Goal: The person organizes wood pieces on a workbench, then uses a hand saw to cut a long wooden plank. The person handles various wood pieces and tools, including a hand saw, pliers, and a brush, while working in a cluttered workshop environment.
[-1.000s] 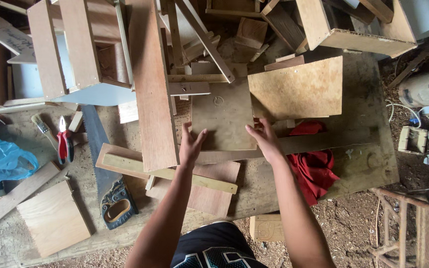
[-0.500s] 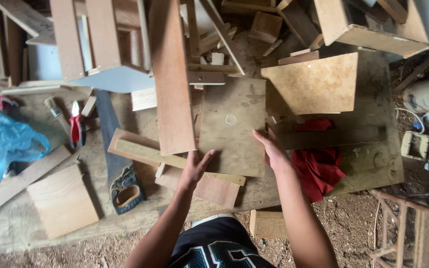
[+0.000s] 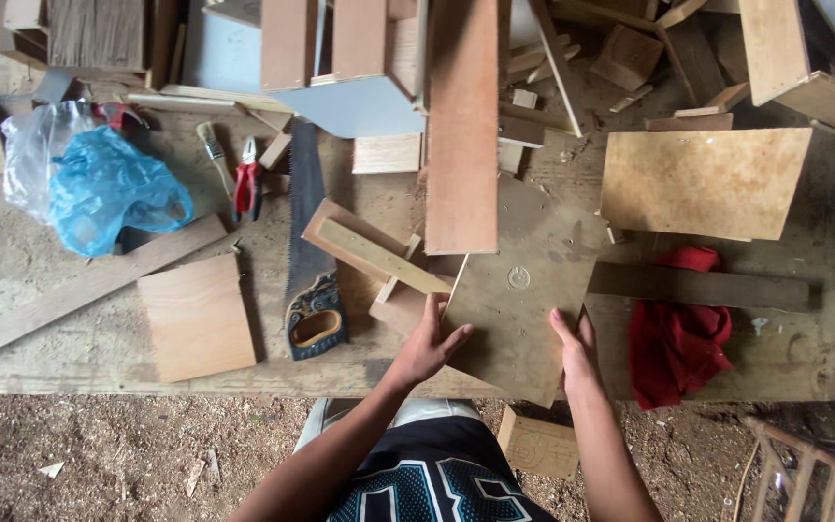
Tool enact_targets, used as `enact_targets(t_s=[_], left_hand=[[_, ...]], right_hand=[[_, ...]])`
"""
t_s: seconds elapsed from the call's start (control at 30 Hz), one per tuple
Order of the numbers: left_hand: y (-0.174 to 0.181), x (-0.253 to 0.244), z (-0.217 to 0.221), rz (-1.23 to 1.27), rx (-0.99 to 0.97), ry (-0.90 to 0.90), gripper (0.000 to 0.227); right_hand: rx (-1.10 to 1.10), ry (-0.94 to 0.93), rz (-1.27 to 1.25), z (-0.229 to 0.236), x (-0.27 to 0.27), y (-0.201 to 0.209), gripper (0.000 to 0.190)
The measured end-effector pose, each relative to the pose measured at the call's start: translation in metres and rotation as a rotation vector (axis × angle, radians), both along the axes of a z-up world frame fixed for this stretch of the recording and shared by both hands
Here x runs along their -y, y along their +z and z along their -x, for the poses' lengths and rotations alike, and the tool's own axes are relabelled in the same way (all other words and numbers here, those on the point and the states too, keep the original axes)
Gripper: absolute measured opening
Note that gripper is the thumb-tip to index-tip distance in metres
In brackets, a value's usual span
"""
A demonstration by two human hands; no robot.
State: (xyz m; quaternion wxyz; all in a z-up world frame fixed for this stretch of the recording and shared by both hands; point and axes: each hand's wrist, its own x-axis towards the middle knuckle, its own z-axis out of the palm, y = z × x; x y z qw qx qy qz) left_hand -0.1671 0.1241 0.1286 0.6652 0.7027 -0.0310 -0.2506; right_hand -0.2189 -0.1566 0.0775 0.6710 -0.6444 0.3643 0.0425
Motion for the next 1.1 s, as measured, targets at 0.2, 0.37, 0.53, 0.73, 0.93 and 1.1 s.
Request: enact_targets(t_s=[0.2, 0.37, 0.53, 0.73, 0.93, 1.1], left_hand=[[0.019, -0.068, 0.01, 0.044, -0.062, -0.054, 0.046], [0.025, -0.128, 0.011, -0.011, 0.0, -0.032, 0.048], [0.018, -0.197, 0.009, -0.03, 0.065, 0.026, 0.045], [0.007, -0.275, 0.005, 0.033, 0.015, 0.14, 0.043], [-0.008, -0.338, -0.005, -0.099, 0.144, 0.243, 0.047], [-0.021, -0.369, -0.01, -0.405, 0.078, 0.273, 0.065]], right_hand=[[-0.192, -0.025, 0.063, 0.028, -0.065, 0.018, 0.085], [-0.111, 0.041, 0.043, 0.025, -0.13, 0.024, 0.087], [-0.086, 0.062, -0.064, 0.007, -0.192, 0.016, 0.082], [0.107, 0.149, -0.27, -0.022, -0.267, 0.004, 0.059], [0.085, 0.266, -0.183, -0.065, -0.335, -0.006, 0.095], [0.035, 0.426, 0.139, -0.089, -0.382, 0.0, 0.109]])
